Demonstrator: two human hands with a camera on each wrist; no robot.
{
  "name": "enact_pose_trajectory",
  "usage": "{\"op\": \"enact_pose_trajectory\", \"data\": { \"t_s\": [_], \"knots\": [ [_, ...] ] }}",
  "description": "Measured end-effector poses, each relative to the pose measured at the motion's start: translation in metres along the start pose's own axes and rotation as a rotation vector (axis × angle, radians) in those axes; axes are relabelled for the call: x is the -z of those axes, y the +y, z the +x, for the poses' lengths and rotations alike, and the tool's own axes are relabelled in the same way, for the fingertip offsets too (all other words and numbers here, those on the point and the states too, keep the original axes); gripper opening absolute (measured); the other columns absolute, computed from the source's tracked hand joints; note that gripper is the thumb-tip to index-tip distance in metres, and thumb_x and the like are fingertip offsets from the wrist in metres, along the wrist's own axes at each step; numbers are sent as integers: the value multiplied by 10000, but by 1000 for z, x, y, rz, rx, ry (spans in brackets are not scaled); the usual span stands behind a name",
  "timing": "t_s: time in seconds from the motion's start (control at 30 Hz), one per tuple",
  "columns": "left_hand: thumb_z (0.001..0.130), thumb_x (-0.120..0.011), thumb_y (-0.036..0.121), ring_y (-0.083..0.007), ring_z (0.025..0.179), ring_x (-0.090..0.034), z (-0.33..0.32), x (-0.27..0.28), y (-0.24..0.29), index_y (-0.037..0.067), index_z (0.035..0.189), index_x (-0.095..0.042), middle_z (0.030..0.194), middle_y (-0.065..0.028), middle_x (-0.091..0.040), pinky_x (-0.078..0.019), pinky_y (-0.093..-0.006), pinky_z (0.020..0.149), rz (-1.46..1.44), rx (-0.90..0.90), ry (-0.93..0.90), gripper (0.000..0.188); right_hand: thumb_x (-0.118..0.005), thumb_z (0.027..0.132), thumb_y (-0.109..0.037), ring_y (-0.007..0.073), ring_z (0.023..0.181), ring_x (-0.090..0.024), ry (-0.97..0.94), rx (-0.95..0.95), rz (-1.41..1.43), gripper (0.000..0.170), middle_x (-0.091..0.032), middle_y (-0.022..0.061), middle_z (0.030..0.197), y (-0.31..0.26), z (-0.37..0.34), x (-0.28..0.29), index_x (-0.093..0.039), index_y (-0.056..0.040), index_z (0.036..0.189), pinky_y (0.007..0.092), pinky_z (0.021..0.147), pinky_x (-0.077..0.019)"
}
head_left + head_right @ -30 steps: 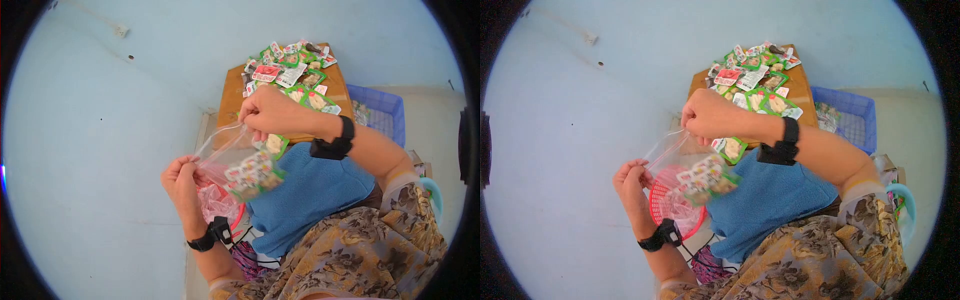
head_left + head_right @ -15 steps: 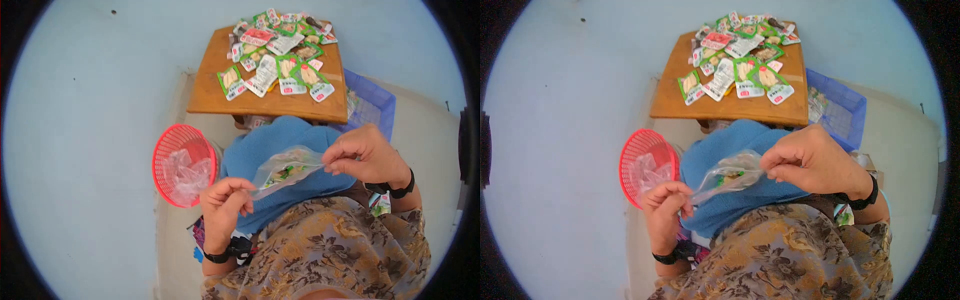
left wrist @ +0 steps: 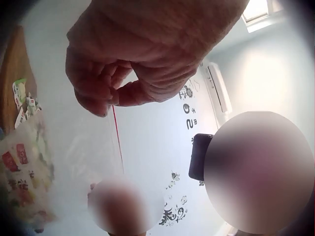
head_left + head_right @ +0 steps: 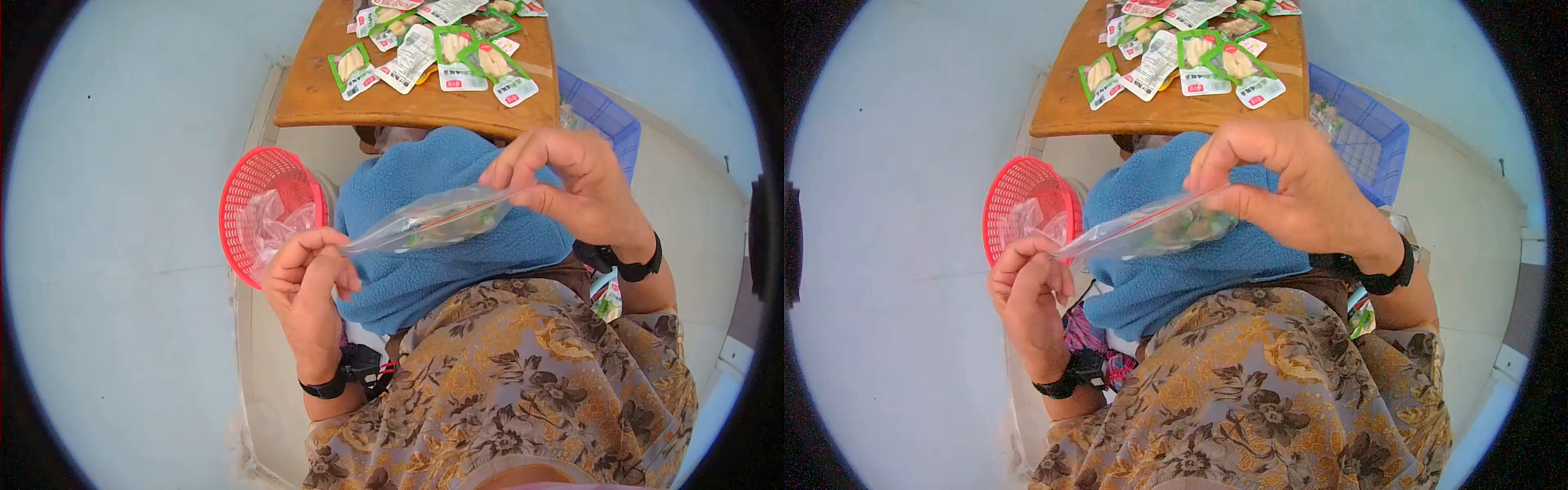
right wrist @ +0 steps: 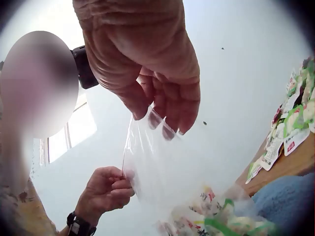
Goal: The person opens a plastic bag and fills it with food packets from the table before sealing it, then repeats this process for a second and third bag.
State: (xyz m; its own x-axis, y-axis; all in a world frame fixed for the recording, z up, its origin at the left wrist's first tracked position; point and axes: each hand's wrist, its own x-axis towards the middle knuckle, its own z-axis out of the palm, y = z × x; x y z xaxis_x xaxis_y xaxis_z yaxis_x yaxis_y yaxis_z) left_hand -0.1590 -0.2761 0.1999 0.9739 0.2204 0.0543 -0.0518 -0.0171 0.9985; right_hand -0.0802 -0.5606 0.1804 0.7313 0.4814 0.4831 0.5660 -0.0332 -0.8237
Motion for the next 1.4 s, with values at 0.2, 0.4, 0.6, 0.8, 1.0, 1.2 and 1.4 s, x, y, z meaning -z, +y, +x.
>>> {"op": "enact_pose_trajectory", "data": {
  "t_s": [0.2, 0.4, 0.6, 0.8, 1.0, 1.2, 1.4],
  "knots": [
    [879, -619, 96, -139, 770, -591, 5, 2, 16, -36, 924, -660, 868, -65, -636, -466, -269, 695, 508, -380, 99, 145, -656, 860, 24, 127, 854, -650, 11, -159, 270, 58, -696, 76, 922, -1, -5, -7, -617, 0, 896, 273, 763, -526],
    [681, -848, 180, -332, 1146, -588, 17, -32, 38, 0, 928, -669, 1177, -171, -636, -453, -418, 975, 753, -731, -306, 354, -646, 864, 55, 89, 812, -639, 63, -184, 339, 65, -693, 55, 900, -3, -3, -11, -640, 9, 909, 239, 720, -521],
    [609, -870, 147, -392, 1176, -571, 17, -59, 33, 57, 946, -692, 1213, -133, -629, -471, -455, 946, 1040, -844, -350, 392, -673, 860, 56, 197, 881, -695, 56, -231, 207, 51, -721, 150, 918, -7, -7, -2, -637, 25, 876, 315, 803, -551],
    [646, -833, 79, -335, 1068, -627, 21, -66, 20, 62, 892, -700, 1043, -95, -664, -493, -464, 910, 947, -873, -355, 279, -719, 821, -6, 81, 725, -623, 128, -153, 124, 57, -682, 24, 776, -1, -9, -11, -682, -11, 865, 240, 663, -505],
    [649, -820, 36, -234, 850, -637, 24, -75, 22, 62, 798, -701, 840, -43, -638, -498, -508, 914, 860, -889, -320, 193, -742, 812, -31, 113, 743, -635, 124, -130, 130, 103, -696, 50, 804, -5, -4, -9, -700, -1, 901, 265, 689, -513],
    [651, -823, 53, -230, 810, -621, 25, -73, 21, 69, 789, -699, 823, -37, -622, -495, -511, 913, 833, -879, -299, 187, -744, 827, -47, 173, 772, -654, 82, -3, 140, 138, -708, 83, 863, 0, 1, -15, -715, 13, 948, 274, 683, -511],
    [619, -837, 93, -251, 830, -613, 30, -63, 32, 55, 761, -670, 813, -48, -598, -487, -520, 930, 990, -943, -333, 223, -721, 840, -20, 176, 745, -657, 130, -30, 132, 54, -706, 101, 838, -5, 4, -20, -710, 24, 870, 285, 658, -507]
  ]
}}
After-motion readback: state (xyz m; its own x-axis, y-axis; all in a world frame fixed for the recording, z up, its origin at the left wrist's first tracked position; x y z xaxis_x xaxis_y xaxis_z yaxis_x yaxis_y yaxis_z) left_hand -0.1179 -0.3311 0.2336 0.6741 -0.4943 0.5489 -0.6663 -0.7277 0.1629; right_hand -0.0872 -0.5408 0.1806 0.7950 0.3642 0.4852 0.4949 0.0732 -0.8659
